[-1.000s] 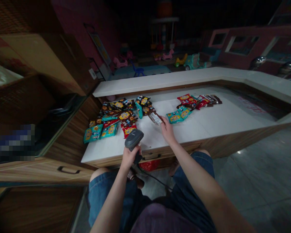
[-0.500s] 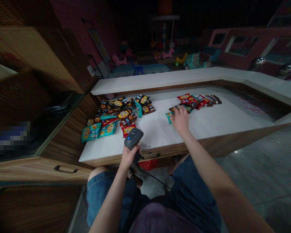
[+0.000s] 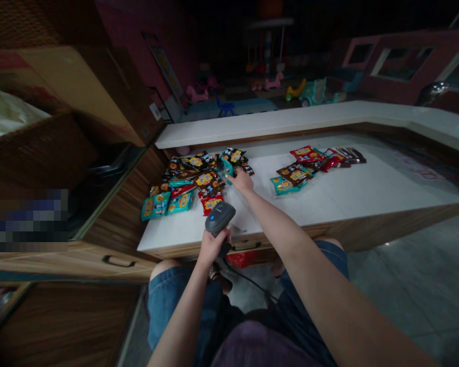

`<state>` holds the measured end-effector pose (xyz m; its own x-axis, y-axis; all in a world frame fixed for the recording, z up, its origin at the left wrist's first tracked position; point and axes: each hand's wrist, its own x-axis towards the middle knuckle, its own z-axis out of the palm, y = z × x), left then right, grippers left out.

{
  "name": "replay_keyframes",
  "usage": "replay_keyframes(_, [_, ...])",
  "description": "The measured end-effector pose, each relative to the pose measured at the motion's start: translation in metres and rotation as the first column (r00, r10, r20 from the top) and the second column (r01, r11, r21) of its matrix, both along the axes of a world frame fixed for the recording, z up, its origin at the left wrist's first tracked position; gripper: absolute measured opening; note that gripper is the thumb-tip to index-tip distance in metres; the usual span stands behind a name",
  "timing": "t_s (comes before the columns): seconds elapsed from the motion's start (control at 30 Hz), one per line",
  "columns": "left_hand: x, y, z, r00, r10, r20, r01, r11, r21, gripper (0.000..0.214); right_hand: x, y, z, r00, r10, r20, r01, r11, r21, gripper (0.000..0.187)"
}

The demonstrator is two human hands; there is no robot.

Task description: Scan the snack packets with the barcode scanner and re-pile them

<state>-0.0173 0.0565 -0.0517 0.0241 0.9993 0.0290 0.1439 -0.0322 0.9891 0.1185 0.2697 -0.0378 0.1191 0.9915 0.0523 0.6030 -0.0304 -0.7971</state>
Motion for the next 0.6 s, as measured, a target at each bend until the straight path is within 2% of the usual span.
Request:
replay_keyframes(0.07, [0.0, 0.0, 0.001, 1.0, -0.001, 0.004, 0.001, 1.0, 0.002, 0.025, 0.002, 0.0, -0.002, 0.998, 0.027, -0.063, -0.027, 1.0, -0.008, 0.019])
replay_keyframes(0.13, [0.0, 0.001, 0.0, 1.0, -0.006, 0.011, 0.006, 1.0, 0.01, 0.025, 0.005, -0.004, -0.005, 0.988, 0.059, -0.144, -0.062, 0.998, -0.016, 0.016])
replay_keyframes(0.3, [-0.001, 0.003, -0.004, 1.0, -0.007, 0.014, 0.007, 1.0, 0.008, 0.026, 0.022, -0.033, -0.011, 0.926, 0.113, -0.361, -0.121, 0.993, 0.002, 0.031])
replay_keyframes(0.37, [-0.001, 0.003, -0.004, 1.0, -0.007, 0.008, 0.007, 1.0, 0.012, 0.026, 0.035, -0.048, -0.015, 0.852, 0.147, -0.502, -0.148, 0.988, 0.038, 0.033])
replay_keyframes(0.47, [-0.001, 0.004, -0.002, 1.0, -0.009, -0.006, 0.009, 1.0, 0.021, 0.026, 0.059, -0.068, -0.021, 0.659, 0.191, -0.727, -0.163, 0.98, 0.11, 0.036])
replay_keyframes(0.5, [-0.001, 0.004, -0.001, 1.0, -0.009, -0.006, 0.009, 1.0, 0.021, 0.026, 0.066, -0.073, -0.023, 0.621, 0.189, -0.761, -0.147, 0.981, 0.124, 0.036])
replay_keyframes(0.53, [-0.001, 0.003, 0.0, 1.0, -0.01, -0.006, 0.01, 1.0, 0.018, 0.026, 0.071, -0.078, -0.026, 0.621, 0.18, -0.763, -0.123, 0.984, 0.132, 0.036])
replay_keyframes(0.6, [0.0, 0.003, 0.001, 1.0, -0.008, -0.006, 0.008, 1.0, 0.008, 0.026, 0.078, -0.084, -0.032, 0.673, 0.156, -0.722, -0.072, 0.987, 0.147, 0.035])
